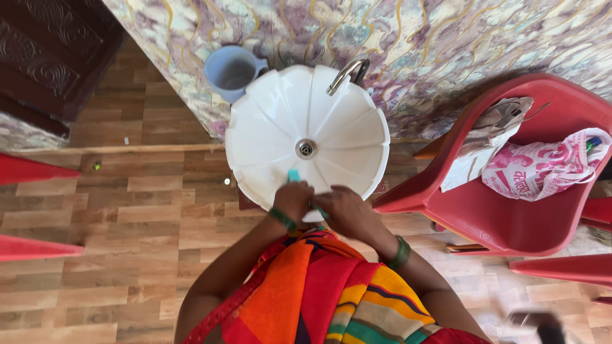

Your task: The person scrubs the interior of a white pedestal sink using a blue scrubbing brush. They systematically clean the basin and the area around the drain. At one point, they pick up a blue plastic jug to pour water into the sink to rinse the surface before resuming scrubbing.

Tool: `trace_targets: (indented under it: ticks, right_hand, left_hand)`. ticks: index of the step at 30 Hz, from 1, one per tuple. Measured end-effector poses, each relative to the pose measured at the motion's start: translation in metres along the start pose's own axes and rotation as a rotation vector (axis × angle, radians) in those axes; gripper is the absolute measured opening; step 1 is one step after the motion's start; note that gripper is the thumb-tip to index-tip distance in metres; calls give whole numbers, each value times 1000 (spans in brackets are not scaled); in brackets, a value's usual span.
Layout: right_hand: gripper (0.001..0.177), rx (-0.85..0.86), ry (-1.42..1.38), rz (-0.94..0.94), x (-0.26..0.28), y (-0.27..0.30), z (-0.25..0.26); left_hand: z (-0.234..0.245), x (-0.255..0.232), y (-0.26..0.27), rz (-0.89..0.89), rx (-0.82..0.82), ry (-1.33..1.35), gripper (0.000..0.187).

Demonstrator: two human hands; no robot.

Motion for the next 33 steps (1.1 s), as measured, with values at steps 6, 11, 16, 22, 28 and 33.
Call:
trace_targets:
  ticks: [6, 11, 16, 22, 28, 33]
  right_hand:
    - [28, -142, 8, 46, 5, -17, -6]
    - [25, -255, -3, -25, -13, -52, -23]
    - [24, -170, -2, -9, -1, -28, -19]
    - [33, -216, 13, 75, 12, -13, -23]
    - [36, -307, -4, 28, -22, -55, -36]
    - [28, -75, -8, -64, -17, -31, -25]
  left_hand:
    - [4, 17, 3, 27, -46, 23, 20]
    - [0, 57, -35, 89, -123, -18, 12]
    - [4, 29, -8, 65, -96, -9, 14]
    - [8, 18, 16, 52, -43, -10, 12]
    - [8, 60, -34, 85, -170, -56, 10]
    - [0, 28, -25, 78, -12, -4, 13]
Point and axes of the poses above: each hand's wrist, its own y-axis away from the middle knuckle, its own z-axis out of the back of the hand, x = y × z, the point moved 6 cm from there along -y, towards the middle knuckle, and after that the axes turned 15 degrees about x, right-handed, at the moved point
